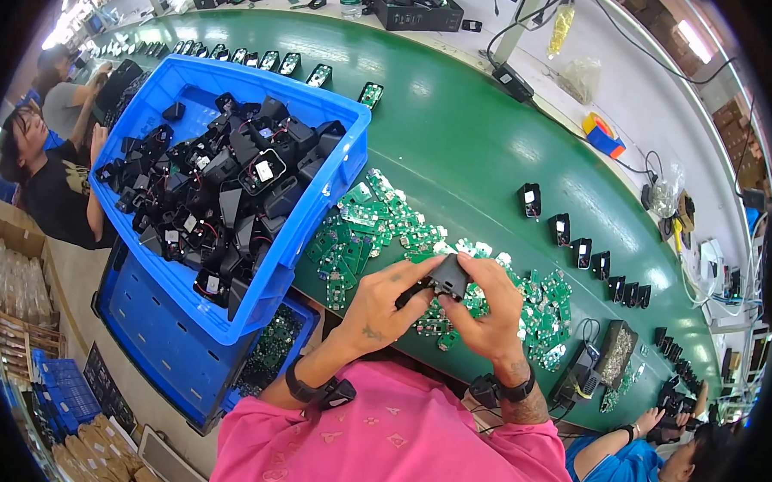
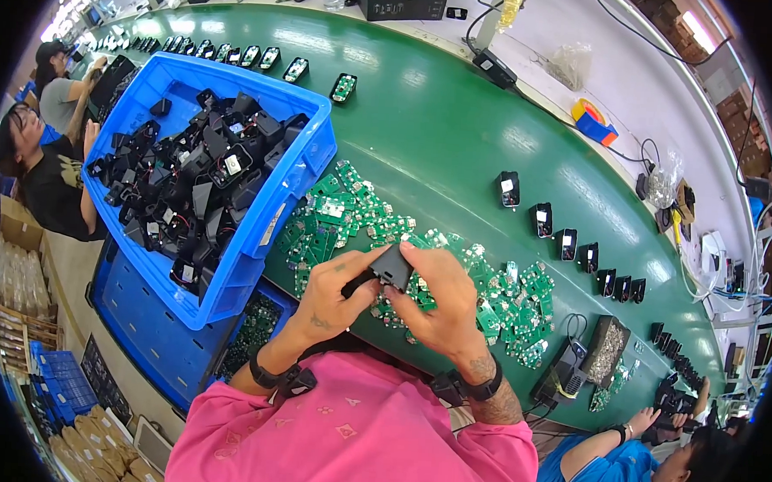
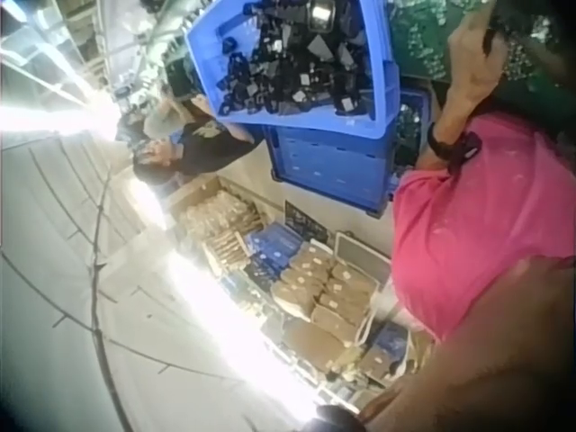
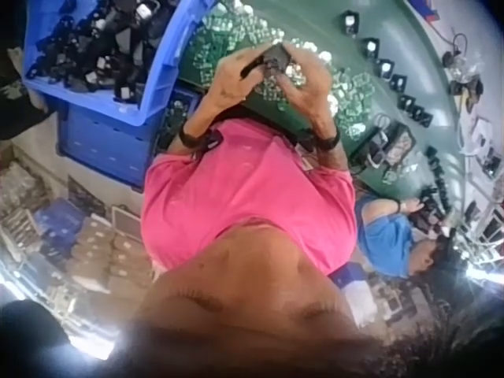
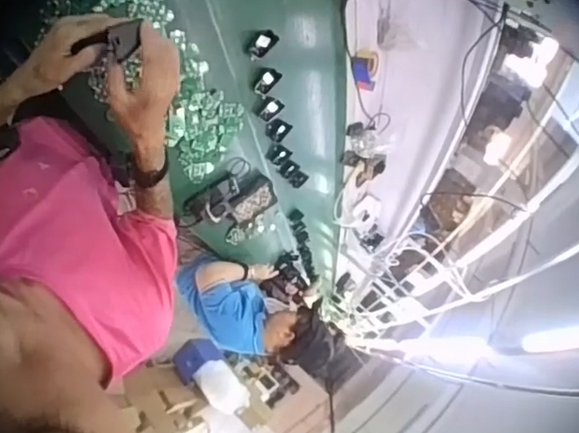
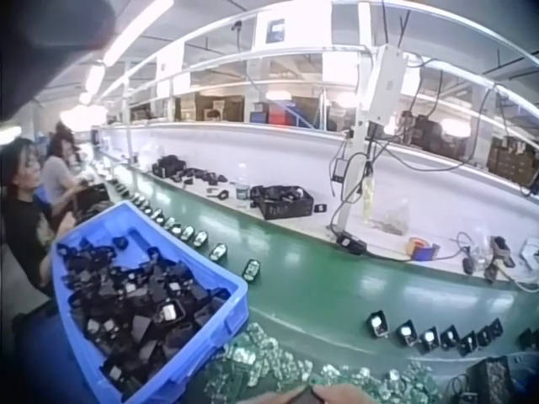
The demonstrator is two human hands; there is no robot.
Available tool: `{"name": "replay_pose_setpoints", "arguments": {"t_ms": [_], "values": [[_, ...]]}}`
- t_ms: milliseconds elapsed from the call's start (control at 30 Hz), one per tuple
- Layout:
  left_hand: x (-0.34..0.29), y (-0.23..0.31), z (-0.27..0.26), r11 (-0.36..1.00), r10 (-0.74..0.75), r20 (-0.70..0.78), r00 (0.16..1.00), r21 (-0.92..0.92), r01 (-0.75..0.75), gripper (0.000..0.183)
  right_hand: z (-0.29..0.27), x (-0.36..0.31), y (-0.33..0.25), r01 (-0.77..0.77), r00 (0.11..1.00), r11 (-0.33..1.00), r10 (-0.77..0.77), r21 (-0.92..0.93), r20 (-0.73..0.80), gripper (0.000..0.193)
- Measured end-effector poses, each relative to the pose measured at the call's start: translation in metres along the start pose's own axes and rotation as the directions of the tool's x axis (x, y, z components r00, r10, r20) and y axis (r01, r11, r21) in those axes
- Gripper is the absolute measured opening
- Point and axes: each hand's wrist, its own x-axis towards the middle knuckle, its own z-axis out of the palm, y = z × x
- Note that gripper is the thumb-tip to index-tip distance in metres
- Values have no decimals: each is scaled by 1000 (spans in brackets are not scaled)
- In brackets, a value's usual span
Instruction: The person picks up a circuit board and a black plastic housing, fits the board into the housing by hand, and places the assembled unit onto the green conveyor belt. This process is repeated multiple times throughout the video.
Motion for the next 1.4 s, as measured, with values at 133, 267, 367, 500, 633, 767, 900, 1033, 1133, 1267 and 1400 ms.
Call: {"name": "replay_pose_setpoints", "arguments": {"t_ms": [133,267,367,500,633,767,900,1033,1133,1267,1400], "values": [[-8,-5,-10,988,-154,61,986,-20,156,24,16,-13,-2,-390,920,892,369,227,130,52],[-23,-16,-17,981,-154,108,982,-100,165,22,29,-13,-9,-651,749,595,604,471,272,49],[-43,-19,-34,980,-198,50,979,9,197,23,41,-2,-9,-634,742,739,499,229,447,46],[-69,-15,-51,974,-225,-141,964,-2,227,24,57,23,-33,-638,721,703,402,314,565,44],[-81,-6,-64,935,-340,-213,916,25,353,27,71,40,-44,-505,748,832,289,229,597,42],[-92,-14,-68,889,-425,-56,904,-217,404,30,76,42,-49,-456,746,862,237,219,622,41],[-94,0,-77,910,-376,20,927,-180,373,31,75,37,-50,-470,727,854,233,221,646,44],[-98,12,-81,909,-399,-7,917,-137,394,32,77,40,-58,-415,757,871,170,263,631,47],[-99,22,-83,926,-376,-55,925,-71,372,33,74,40,-60,-406,770,860,141,308,622,49],[-99,36,-88,910,-415,-33,909,-24,415,33,61,38,-59,-397,773,863,131,312,621,52],[-81,54,-123,830,-490,65,869,-272,488,42,43,19,-43,-438,829,780,157,448,537,47]]}}
